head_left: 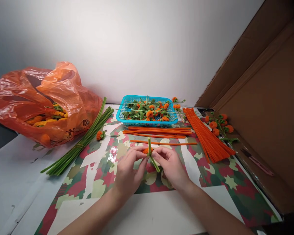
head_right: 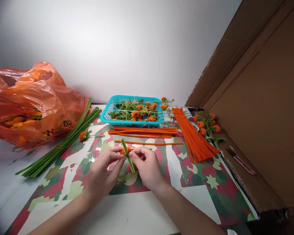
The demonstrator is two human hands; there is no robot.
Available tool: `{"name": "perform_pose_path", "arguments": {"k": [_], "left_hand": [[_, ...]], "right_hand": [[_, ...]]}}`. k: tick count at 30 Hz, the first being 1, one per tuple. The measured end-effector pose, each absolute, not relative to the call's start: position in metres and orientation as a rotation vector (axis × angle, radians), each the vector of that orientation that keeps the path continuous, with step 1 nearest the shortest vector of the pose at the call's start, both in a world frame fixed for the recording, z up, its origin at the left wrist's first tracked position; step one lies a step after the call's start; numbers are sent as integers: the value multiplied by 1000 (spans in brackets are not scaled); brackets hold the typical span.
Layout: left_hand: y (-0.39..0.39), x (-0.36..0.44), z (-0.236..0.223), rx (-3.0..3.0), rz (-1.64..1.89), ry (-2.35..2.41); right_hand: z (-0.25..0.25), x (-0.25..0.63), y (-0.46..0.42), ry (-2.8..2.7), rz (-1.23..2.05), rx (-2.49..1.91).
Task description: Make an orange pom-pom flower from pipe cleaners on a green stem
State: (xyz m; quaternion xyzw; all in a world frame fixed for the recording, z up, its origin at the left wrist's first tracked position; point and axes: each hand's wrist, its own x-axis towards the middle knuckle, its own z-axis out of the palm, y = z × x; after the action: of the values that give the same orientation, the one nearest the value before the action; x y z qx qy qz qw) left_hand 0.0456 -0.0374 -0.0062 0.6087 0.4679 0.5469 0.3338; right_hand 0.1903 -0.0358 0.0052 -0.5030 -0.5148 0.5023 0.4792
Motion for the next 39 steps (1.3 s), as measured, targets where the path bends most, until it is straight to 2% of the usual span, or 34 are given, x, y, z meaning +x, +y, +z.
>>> {"name": "perform_pose_path", "arguments": {"k": [2,4,10,23,31,39], "left_hand": [[-36,46,-4,1427,1321,1194],[-35,46,0,1276,1202,1145],[-32,43,8,1011,969,1063],[-31,40,3,832,1034,1087],[-30,36,4,777,939,1017],[-31,39,9,918,1042,1118]], "right_hand": [[7,193,-36,-1386,950,-1239],[7,195,-34,-1518,813,-1204],[2,197,-27,-1554,922,-1118],[4,191,-48,-1638,609,-970],[1,193,-44,-1713,409,-890],[6,195,-43,-1694,412,-896]]}}
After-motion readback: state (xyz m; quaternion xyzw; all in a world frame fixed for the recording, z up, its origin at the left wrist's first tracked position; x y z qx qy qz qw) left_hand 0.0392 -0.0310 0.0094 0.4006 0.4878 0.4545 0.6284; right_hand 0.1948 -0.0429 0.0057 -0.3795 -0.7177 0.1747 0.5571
